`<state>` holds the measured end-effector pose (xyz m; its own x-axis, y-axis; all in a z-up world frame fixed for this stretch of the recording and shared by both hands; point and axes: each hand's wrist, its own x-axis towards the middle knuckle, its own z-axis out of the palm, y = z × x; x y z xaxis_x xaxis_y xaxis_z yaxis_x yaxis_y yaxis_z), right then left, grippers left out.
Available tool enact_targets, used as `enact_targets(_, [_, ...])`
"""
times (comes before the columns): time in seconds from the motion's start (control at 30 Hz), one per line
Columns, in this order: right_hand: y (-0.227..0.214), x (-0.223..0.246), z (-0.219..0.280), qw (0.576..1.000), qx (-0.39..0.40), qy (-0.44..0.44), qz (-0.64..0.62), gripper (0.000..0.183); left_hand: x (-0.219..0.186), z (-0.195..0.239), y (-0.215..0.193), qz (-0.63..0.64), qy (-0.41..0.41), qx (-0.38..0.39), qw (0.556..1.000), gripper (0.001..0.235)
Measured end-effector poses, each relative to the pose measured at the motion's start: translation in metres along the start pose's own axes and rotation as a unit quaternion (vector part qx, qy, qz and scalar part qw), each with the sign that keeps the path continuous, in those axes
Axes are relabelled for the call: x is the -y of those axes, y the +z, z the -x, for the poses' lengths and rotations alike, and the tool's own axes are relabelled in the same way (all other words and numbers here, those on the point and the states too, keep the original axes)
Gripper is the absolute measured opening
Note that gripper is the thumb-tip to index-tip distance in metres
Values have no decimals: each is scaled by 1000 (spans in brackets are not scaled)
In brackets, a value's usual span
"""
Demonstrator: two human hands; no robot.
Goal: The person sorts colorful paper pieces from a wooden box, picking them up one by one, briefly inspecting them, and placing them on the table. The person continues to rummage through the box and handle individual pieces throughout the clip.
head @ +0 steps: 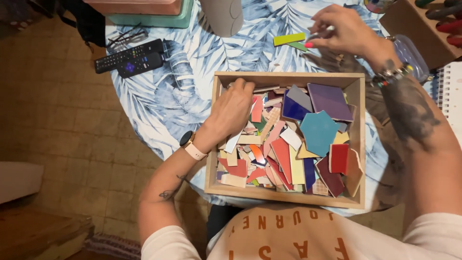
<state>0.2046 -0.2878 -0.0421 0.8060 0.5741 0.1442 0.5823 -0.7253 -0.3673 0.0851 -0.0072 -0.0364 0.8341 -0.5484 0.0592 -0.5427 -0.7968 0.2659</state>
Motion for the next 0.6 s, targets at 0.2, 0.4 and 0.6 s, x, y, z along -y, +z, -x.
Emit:
enact_targets(0.2, [-55,75,53,988,-104,-25,-108,19,6,-14,44,-296,8,-27,955,6])
enact_targets(0.4, [-75,132,81,972,-107,84,-190,21,2,-37,57,-368,84,-7,926,44])
enact_targets(0.6, [-70,161,88,954,-68,182,-228,10,-8,5,-3,-388,173,-111,898,12])
